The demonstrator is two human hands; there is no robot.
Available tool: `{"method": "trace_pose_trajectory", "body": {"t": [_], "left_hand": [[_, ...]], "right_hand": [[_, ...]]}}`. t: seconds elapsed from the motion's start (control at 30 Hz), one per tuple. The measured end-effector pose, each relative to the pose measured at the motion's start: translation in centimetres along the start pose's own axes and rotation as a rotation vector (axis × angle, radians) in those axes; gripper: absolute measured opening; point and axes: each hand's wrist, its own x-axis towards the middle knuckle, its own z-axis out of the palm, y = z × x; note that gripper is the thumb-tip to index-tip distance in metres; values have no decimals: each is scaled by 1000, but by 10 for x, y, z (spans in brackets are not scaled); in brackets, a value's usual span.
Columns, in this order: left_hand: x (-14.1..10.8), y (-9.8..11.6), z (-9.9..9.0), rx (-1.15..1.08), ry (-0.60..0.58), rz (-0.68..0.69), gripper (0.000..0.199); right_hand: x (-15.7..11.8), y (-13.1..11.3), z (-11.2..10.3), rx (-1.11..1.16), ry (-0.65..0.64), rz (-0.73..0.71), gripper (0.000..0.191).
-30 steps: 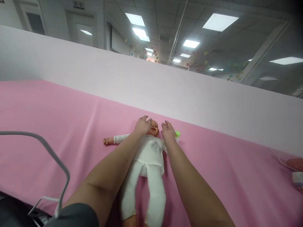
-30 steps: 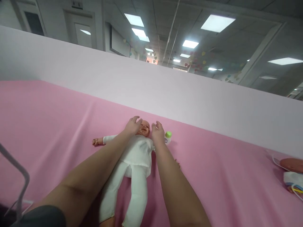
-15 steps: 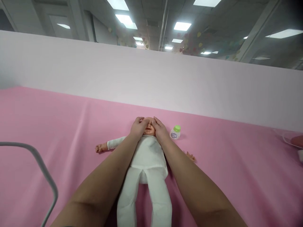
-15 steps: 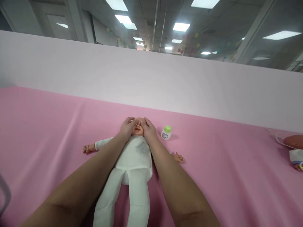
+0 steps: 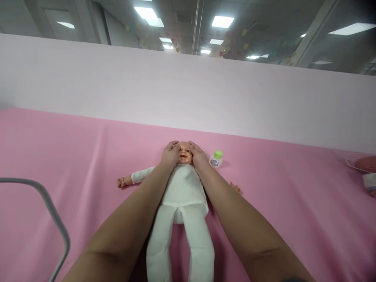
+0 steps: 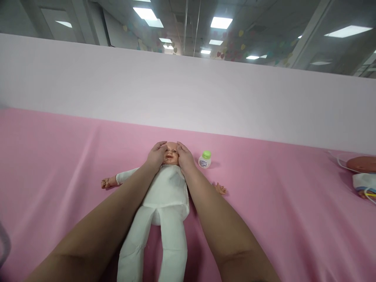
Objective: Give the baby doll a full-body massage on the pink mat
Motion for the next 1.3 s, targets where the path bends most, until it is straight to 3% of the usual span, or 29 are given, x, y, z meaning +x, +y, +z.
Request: {"method": "trace_pose_trajectory", "body": {"t": [0.2,0.37,0.57,0.73,0.87,1.03,1.3], "left_hand": [[-4,5,-4,-216,-10,-129,39],[-6,5,-6,-269,-18,-122,40],[-7,1,-6,-156,-75,-20,59],[0,-1,-2,-58,-17,-16,48],[2,1,-2,-97,18,-60,32],[-1,6,-8,-226,2,-185,39],[-6,7,-12,-251,-41,-120,46]], "right_hand": [[-5,-2,-6,95,-59,82,61],[-6,-1,-8,31,-115,55,68],[-5,-5,-1,-165,-40,-30,69],[0,-3,4,-279,37,-57,52],[2,-2,3,-186,26,-54,43],[-6,-8,-2,21,-50,79,54],[-16,-22,-11,7,-153,121,66]]}}
